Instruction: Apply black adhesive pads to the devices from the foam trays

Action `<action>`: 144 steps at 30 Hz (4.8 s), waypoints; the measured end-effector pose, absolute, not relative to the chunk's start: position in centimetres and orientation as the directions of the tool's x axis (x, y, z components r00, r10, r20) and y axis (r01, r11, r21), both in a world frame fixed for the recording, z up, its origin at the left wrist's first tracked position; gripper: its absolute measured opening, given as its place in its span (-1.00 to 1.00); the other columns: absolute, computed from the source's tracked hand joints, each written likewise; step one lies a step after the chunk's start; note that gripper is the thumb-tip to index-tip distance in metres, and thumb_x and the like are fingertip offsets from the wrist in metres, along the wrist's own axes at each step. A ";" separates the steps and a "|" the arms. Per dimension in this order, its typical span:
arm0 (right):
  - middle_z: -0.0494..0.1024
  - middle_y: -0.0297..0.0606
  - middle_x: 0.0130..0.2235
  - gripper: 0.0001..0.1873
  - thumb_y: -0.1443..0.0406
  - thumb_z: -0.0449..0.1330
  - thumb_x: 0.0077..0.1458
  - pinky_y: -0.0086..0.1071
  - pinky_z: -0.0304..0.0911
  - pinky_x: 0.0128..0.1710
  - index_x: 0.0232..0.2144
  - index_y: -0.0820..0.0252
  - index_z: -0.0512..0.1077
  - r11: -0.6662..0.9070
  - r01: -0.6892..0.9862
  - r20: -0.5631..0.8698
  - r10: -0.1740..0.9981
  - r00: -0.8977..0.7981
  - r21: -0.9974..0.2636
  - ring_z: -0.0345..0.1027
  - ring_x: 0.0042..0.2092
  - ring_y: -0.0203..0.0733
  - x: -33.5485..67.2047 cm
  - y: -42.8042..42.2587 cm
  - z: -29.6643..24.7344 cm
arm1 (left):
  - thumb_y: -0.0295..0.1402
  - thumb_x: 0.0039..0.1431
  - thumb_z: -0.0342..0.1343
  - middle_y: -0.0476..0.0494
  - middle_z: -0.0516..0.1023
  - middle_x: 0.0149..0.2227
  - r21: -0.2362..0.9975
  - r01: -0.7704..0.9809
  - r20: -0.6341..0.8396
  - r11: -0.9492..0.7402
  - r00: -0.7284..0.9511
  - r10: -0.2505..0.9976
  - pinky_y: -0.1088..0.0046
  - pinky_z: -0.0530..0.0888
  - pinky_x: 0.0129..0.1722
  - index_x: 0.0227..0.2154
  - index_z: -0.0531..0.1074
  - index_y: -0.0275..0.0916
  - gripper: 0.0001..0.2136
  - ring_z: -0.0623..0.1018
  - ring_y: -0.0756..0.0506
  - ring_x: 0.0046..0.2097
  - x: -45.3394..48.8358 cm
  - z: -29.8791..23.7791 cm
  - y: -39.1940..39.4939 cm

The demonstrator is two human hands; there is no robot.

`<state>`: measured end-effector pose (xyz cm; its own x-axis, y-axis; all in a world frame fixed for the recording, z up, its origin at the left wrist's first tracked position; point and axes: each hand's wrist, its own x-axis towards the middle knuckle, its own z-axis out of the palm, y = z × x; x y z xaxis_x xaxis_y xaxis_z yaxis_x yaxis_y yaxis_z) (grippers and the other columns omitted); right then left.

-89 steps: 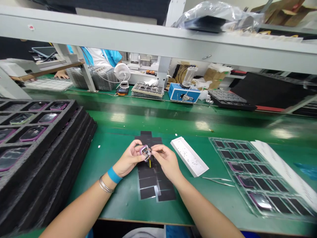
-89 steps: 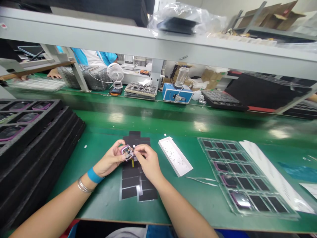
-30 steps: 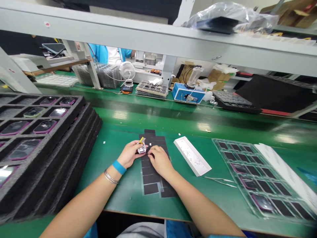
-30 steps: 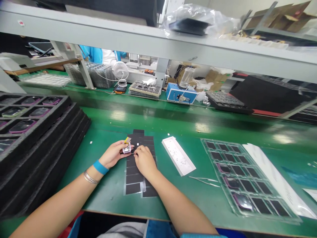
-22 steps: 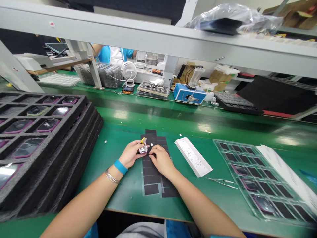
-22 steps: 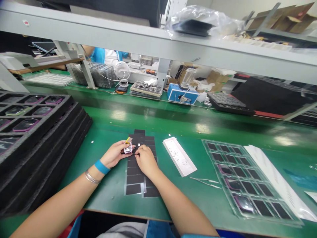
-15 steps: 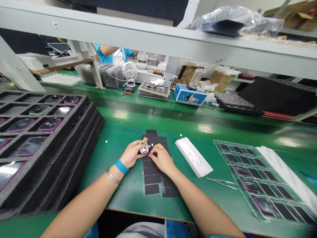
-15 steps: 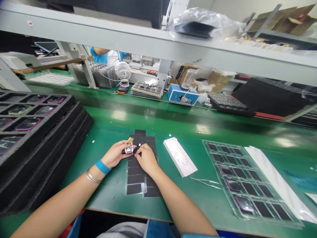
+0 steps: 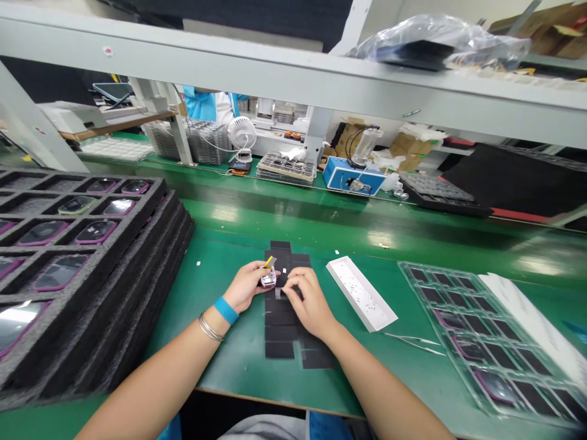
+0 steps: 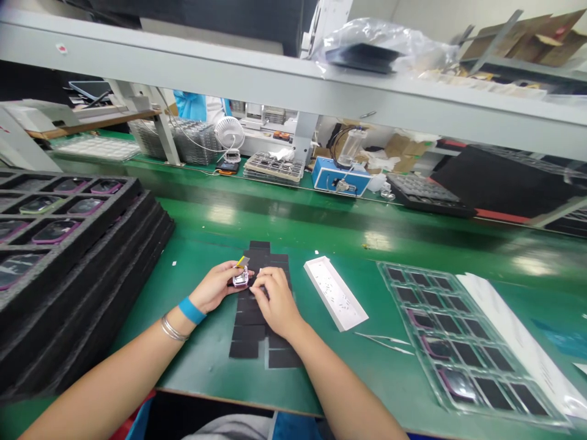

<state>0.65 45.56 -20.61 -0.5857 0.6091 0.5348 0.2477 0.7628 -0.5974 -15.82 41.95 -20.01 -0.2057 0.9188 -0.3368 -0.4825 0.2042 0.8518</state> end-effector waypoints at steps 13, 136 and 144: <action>0.54 -0.28 -0.43 -0.86 0.28 0.28 -0.12 -0.34 0.32 -0.32 -0.51 0.19 0.38 0.272 0.060 0.205 0.836 -0.509 -0.961 0.41 -0.39 -0.22 0.2 46.4 -21.4 | -0.35 -0.14 0.28 -0.10 0.50 -0.46 0.904 -0.340 -0.304 0.260 -0.081 0.949 0.47 0.53 -0.48 -0.35 0.45 -0.35 -0.74 0.50 0.00 -0.46 -14.7 -19.9 41.5; 0.50 -0.20 -0.13 -0.69 0.35 0.11 0.03 -0.25 0.36 -0.07 -0.12 0.14 0.41 0.438 0.255 0.277 0.829 -0.486 -0.862 0.40 -0.10 -0.20 0.6 47.8 -23.1 | -0.33 -0.12 0.29 -0.15 0.51 -0.10 0.961 -0.273 -0.034 -0.038 -0.254 0.967 0.22 0.32 0.07 -0.03 0.43 -0.21 -0.51 0.48 -0.15 -0.04 -16.7 -21.9 42.6; 0.52 -0.22 -0.18 -0.72 0.37 0.10 0.02 -0.27 0.38 -0.12 -0.17 0.14 0.43 0.445 0.250 0.282 0.823 -0.493 -0.860 0.44 -0.18 -0.22 0.5 47.6 -23.0 | -0.46 -0.19 0.31 -0.05 0.33 -0.26 0.843 0.528 0.391 -0.109 -0.460 0.797 0.36 0.45 -0.26 -0.09 0.35 -0.15 -0.49 0.43 -0.08 -0.22 -17.1 -21.7 42.4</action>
<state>0.51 47.61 -22.99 -0.4930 0.8231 0.2820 0.2504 0.4446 -0.8600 -17.08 42.45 -21.70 -0.4605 0.7968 0.3913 0.5276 -0.1089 0.8425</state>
